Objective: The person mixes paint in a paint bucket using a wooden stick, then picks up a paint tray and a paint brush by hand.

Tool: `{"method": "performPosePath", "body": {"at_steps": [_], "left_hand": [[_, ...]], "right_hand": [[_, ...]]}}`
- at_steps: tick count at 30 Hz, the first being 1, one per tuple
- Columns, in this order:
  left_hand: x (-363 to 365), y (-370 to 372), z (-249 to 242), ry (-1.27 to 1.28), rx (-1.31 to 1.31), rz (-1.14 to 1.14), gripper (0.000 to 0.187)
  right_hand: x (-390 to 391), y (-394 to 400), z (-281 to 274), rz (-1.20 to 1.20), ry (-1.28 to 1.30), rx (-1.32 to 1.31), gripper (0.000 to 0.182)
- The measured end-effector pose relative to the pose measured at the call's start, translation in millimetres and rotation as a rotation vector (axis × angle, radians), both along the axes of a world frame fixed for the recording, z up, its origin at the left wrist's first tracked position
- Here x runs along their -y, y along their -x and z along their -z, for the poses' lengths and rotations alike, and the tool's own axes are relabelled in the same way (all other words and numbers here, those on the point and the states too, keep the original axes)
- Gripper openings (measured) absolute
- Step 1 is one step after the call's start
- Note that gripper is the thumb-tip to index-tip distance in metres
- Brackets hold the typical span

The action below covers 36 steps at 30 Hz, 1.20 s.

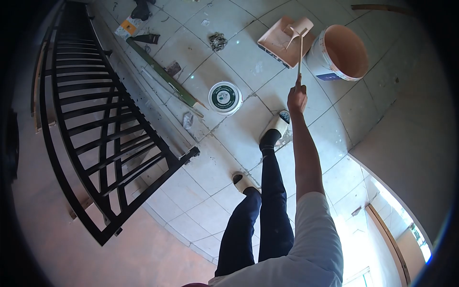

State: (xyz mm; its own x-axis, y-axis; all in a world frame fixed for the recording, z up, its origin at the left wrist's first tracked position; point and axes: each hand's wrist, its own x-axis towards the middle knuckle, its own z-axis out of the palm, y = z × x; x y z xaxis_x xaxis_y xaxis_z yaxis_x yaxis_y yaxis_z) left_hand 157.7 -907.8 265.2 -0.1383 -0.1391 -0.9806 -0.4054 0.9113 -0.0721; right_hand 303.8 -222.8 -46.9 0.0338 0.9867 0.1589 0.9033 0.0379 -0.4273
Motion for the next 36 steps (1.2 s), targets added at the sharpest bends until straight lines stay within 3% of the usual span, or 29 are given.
{"method": "performPosePath", "body": {"at_steps": [18,25,26,28,30,31,33,34,36], "left_hand": [[34,1,-8,0.06,0.033,-0.146,0.064],[24,13,-20,0.111,0.113,-0.404,0.065],[1,19,-18,0.078,0.116,-0.344,0.066],[-88,30,-21,-0.15,0.082,0.18,0.077],[-124,30,3,-0.335,0.06,0.498,0.084],[-131,25,13,-0.328,0.064,0.503,0.084],[-149,14,29,-0.297,0.029,0.835,0.096],[-164,10,27,-0.294,0.037,0.839,0.096],[-193,3,18,-0.082,0.012,1.149,0.108]], "right_hand": [[1,12,-67,0.037,-0.271,-0.143,0.067],[-14,12,-103,0.014,-0.327,-0.158,0.066],[-16,12,-109,0.016,-0.331,-0.157,0.066],[-21,15,-120,0.006,-0.335,-0.177,0.065],[-28,15,-127,-0.004,-0.366,-0.188,0.065],[-30,15,-129,-0.017,-0.396,-0.202,0.065],[-33,13,-129,-0.012,-0.377,-0.206,0.064],[-35,10,-129,-0.011,-0.363,-0.21,0.064],[-38,3,-126,-0.023,-0.35,-0.193,0.063]]}}
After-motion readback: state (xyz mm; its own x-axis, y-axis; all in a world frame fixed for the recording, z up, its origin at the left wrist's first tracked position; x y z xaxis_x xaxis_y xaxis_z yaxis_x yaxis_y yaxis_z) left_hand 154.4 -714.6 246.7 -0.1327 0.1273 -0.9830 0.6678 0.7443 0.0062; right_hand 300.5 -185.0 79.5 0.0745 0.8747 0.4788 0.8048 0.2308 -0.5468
